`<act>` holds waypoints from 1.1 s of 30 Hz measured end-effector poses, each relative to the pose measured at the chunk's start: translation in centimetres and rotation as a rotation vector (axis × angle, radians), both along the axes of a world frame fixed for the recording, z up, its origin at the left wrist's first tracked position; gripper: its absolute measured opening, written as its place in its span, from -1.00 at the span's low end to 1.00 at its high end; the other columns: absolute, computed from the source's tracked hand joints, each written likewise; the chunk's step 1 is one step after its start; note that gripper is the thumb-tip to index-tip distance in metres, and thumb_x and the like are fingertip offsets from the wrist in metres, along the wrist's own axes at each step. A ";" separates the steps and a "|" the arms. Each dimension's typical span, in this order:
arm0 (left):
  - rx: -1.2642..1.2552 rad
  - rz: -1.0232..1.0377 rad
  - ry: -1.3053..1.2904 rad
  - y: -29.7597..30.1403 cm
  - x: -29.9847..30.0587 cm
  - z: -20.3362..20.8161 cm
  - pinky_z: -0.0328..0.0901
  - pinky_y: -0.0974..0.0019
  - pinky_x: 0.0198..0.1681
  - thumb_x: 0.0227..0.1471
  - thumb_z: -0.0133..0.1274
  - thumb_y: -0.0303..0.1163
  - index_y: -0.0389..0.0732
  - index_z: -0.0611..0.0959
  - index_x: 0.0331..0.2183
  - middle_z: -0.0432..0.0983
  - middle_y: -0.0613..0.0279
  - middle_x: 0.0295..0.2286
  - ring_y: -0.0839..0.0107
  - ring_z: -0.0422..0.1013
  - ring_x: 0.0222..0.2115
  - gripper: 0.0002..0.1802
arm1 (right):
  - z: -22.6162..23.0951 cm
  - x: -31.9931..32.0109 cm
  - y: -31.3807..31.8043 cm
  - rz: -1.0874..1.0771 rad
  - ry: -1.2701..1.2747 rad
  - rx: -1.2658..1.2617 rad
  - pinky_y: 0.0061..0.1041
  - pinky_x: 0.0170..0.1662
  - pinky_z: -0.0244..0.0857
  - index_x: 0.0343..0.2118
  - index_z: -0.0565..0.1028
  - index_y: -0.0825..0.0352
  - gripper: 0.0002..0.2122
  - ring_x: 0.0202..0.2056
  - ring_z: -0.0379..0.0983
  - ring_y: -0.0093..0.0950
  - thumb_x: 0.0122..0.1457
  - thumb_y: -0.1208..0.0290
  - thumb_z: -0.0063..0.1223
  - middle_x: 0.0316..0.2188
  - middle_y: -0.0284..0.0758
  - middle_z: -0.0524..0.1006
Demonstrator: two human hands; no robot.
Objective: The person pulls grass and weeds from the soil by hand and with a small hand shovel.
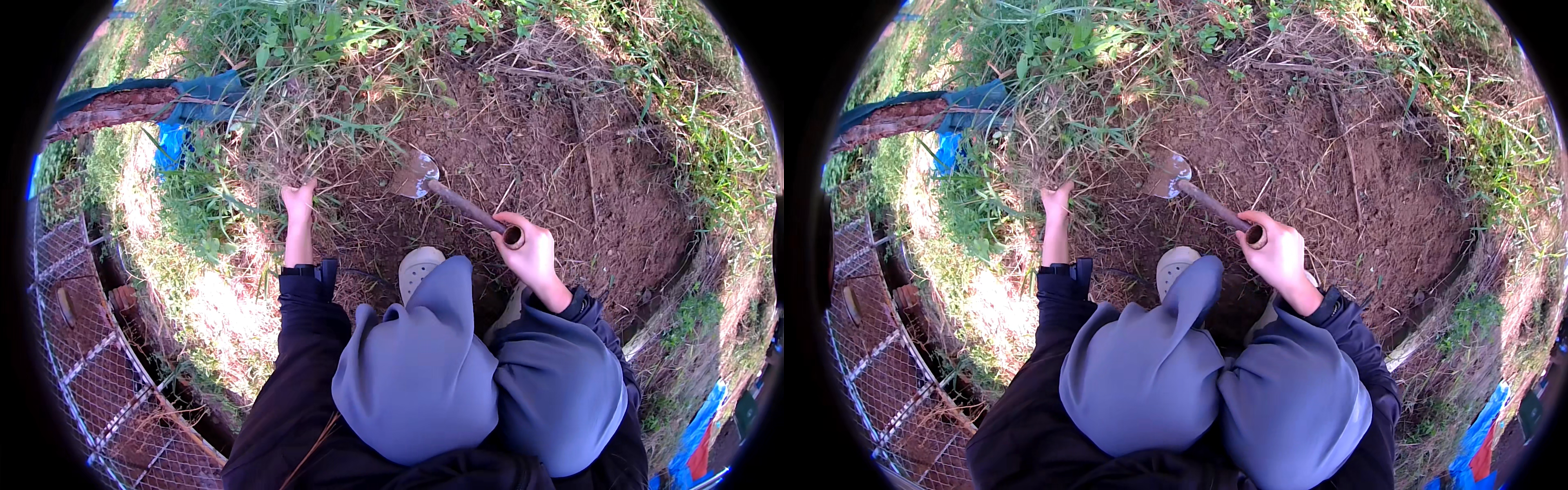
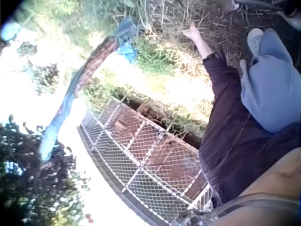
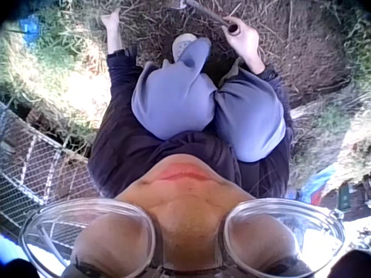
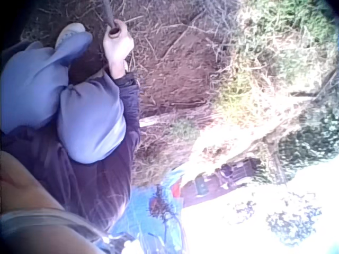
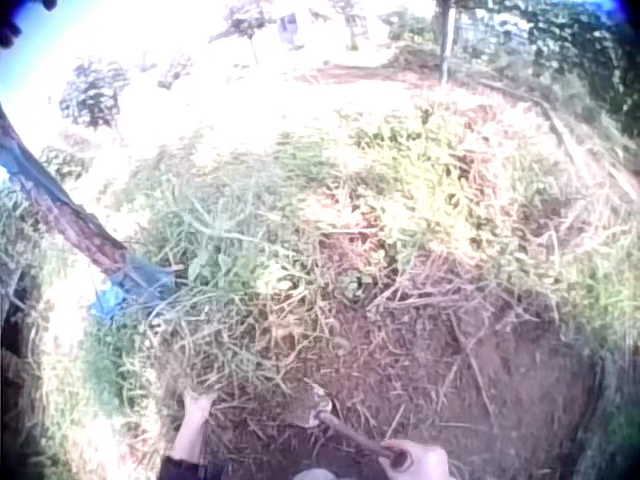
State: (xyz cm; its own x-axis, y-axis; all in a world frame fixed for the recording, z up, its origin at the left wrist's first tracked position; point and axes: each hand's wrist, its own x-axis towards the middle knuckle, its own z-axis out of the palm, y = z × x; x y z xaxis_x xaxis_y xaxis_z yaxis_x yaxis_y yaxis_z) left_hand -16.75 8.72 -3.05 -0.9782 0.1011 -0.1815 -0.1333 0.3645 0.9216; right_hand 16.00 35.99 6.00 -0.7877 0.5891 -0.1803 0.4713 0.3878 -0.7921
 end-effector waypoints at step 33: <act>-0.377 0.229 0.591 -9.7 8.3 24.1 0.34 0.26 -0.26 -0.04 -0.04 -0.29 -0.37 0.45 -0.14 0.44 0.02 -0.31 0.28 0.39 -0.33 -0.56 | -1.7 1.1 0.2 -0.095 0.033 -0.074 -0.52 -0.43 0.35 -0.33 0.53 0.22 -0.78 -0.54 0.49 -0.43 -0.12 0.43 0.20 -0.61 -0.27 0.52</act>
State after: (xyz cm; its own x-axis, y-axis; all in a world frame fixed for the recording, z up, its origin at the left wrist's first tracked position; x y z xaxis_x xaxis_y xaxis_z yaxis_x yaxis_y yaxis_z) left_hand -8.45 -0.95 21.03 -0.9127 -0.0823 0.4002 0.2360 0.6935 0.6807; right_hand 17.10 36.18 4.27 -0.7349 0.6476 -0.2014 0.4767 0.2821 -0.8326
